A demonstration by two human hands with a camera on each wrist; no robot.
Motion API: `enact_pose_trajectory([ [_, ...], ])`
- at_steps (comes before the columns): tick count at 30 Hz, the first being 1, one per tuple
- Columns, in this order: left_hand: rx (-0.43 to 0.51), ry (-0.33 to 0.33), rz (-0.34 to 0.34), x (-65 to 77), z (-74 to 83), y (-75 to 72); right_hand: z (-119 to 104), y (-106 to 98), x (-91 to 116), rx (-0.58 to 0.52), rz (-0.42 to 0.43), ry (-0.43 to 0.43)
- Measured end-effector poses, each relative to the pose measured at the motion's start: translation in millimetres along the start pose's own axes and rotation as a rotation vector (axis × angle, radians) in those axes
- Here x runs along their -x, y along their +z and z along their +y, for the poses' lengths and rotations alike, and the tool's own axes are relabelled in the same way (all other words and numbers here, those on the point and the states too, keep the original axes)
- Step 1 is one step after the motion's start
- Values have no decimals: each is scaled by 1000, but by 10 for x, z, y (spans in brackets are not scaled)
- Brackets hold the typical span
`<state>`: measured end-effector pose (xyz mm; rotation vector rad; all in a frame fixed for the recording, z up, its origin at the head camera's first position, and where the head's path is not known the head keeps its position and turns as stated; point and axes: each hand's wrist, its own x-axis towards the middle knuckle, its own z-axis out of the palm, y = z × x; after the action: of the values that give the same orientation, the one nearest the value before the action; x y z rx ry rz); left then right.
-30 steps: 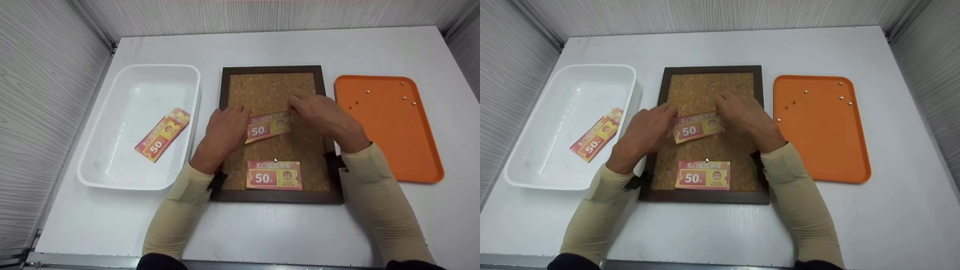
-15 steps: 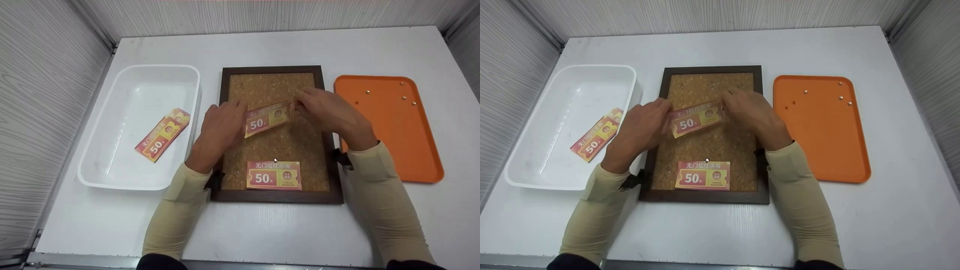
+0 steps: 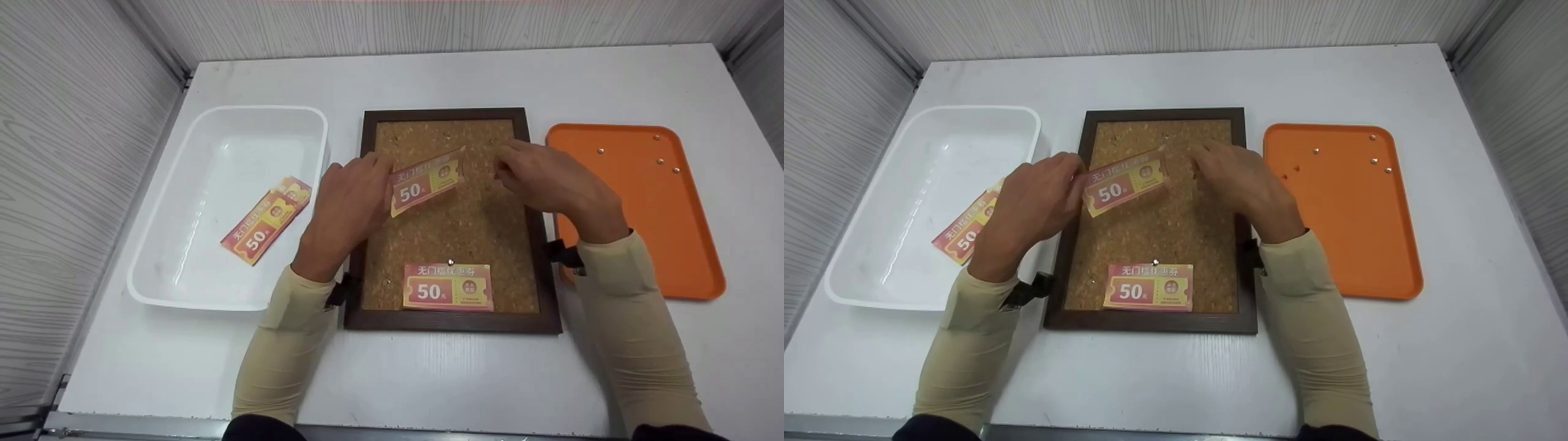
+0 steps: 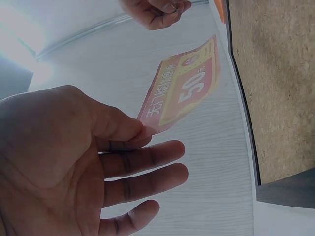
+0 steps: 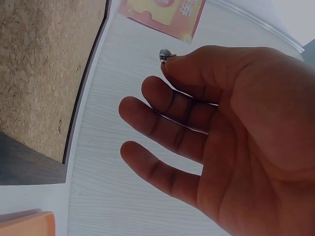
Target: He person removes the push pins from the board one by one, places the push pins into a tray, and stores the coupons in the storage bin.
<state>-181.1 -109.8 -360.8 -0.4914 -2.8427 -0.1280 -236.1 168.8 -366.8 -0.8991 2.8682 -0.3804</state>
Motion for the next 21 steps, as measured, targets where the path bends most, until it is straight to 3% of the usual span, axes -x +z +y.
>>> enact_pose_trajectory([
  [10, 29, -32, 7, -4, -60, -107, 11, -48, 18, -8, -35, 48],
  [21, 85, -134, 47, 70, -276, -274, 64, -75, 38, -6, -66, 69],
])
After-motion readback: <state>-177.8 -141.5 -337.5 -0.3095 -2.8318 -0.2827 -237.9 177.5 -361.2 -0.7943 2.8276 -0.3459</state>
